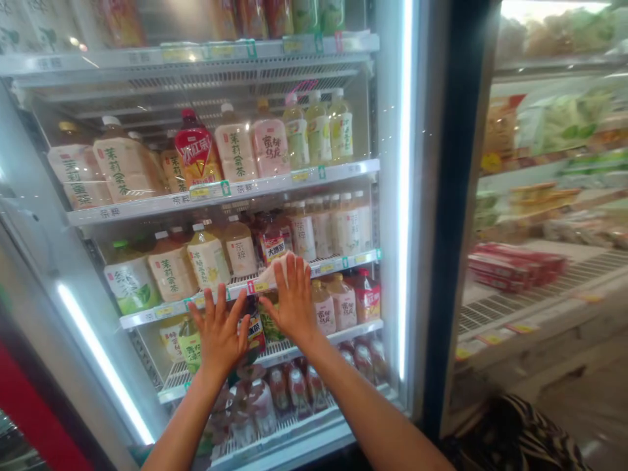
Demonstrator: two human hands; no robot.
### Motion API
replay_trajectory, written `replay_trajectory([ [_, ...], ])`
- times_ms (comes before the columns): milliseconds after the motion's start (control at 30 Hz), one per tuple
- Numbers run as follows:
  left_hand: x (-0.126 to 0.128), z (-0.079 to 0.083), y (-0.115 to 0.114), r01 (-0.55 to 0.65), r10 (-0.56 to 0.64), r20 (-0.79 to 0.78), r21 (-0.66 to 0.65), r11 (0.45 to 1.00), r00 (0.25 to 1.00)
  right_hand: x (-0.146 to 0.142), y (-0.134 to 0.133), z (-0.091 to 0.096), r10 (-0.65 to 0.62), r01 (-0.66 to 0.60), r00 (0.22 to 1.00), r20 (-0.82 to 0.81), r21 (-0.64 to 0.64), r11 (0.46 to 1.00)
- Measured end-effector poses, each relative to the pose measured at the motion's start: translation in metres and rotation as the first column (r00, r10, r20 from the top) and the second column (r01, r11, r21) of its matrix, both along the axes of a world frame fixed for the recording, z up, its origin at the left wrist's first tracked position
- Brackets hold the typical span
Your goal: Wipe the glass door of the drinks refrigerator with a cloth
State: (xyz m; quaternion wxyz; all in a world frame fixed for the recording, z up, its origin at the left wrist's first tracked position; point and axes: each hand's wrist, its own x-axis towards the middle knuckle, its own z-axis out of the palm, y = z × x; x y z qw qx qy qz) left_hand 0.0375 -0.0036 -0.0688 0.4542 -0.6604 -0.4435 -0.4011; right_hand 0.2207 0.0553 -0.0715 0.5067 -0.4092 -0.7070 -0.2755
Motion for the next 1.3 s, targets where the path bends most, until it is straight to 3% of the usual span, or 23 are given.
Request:
replay_trajectory([
  [67, 0.023, 0.008, 0.007, 0.013, -0.013, 0.01, -0.001, 1.0, 1.0, 0.009, 0.007, 0.037, -0.016, 0.017, 0.999, -0.035, 0.022, 1.0],
  [133, 0.038, 0.014, 0.015, 0.014, -0.014, 0.028, 0.0, 1.0, 1.0, 0.015, 0.008, 0.039, -0.016, 0.016, 0.999, -0.038, 0.015, 1.0],
  [200, 0.044, 0.014, 0.022, 0.0, 0.001, 0.032, -0.002, 1.0, 0.999, 0.019, 0.002, 0.003, -0.017, 0.017, 0.999, -0.032, -0.021, 1.0],
  [300, 0.043, 0.007, 0.03, -0.031, 0.031, 0.016, 0.004, 1.0, 0.999, 0.021, -0.008, -0.074, -0.017, 0.018, 1.0, 0.014, -0.048, 0.999],
  [367, 0.041, 0.002, 0.032, -0.035, 0.035, 0.007, 0.019, 0.999, 0.999, 0.022, -0.008, -0.095, -0.012, 0.013, 0.999, 0.044, -0.035, 0.999],
  [433, 0.039, -0.001, 0.033, -0.02, 0.019, 0.005, 0.029, 0.999, 1.0, 0.024, -0.003, -0.074, -0.016, 0.016, 1.0, 0.021, -0.02, 1.0],
  [567, 0.039, -0.001, 0.033, 0.017, -0.018, 0.025, 0.018, 1.0, 1.0, 0.023, 0.013, 0.022, -0.04, 0.04, 0.995, -0.093, -0.009, 0.999],
  [633, 0.039, -0.001, 0.033, 0.009, -0.009, 0.024, 0.009, 1.0, 1.0, 0.018, 0.015, 0.036, -0.042, 0.042, 0.993, -0.115, -0.008, 0.999],
  [700, 0.039, -0.001, 0.033, -0.003, 0.003, 0.014, 0.009, 1.0, 1.0, 0.013, 0.009, 0.009, -0.033, 0.031, 0.995, -0.097, -0.025, 0.999],
  [800, 0.04, -0.001, 0.032, -0.009, 0.009, 0.013, 0.01, 1.0, 1.0, 0.005, -0.006, -0.068, -0.02, 0.02, 1.0, -0.01, -0.023, 1.0],
  [867, 0.04, -0.001, 0.031, -0.006, 0.006, 0.01, 0.014, 1.0, 1.0, 0.003, -0.01, -0.096, -0.026, 0.026, 0.999, 0.027, 0.007, 1.0],
  [933, 0.04, 0.0, 0.03, 0.003, -0.003, 0.006, 0.02, 1.0, 1.0, 0.004, -0.006, -0.082, -0.036, 0.035, 0.999, 0.015, 0.003, 0.999],
  [1067, 0.04, 0.001, 0.03, 0.013, -0.013, 0.014, 0.027, 1.0, 1.0, 0.008, 0.01, 0.015, -0.044, 0.045, 0.996, -0.079, 0.004, 0.999],
  [1133, 0.04, 0.001, 0.03, 0.013, -0.013, 0.017, 0.023, 1.0, 1.0, 0.009, 0.012, 0.037, -0.028, 0.029, 0.995, -0.091, 0.013, 0.999],
  [1200, 0.04, 0.001, 0.03, 0.013, -0.013, 0.018, 0.021, 1.0, 1.0, 0.008, 0.006, 0.018, -0.004, 0.003, 0.997, -0.073, -0.011, 1.0],
  [1300, 0.041, 0.001, 0.03, 0.017, -0.017, 0.023, 0.022, 1.0, 1.0, 0.004, -0.007, -0.054, 0.016, -0.016, 1.0, -0.01, -0.054, 0.998],
])
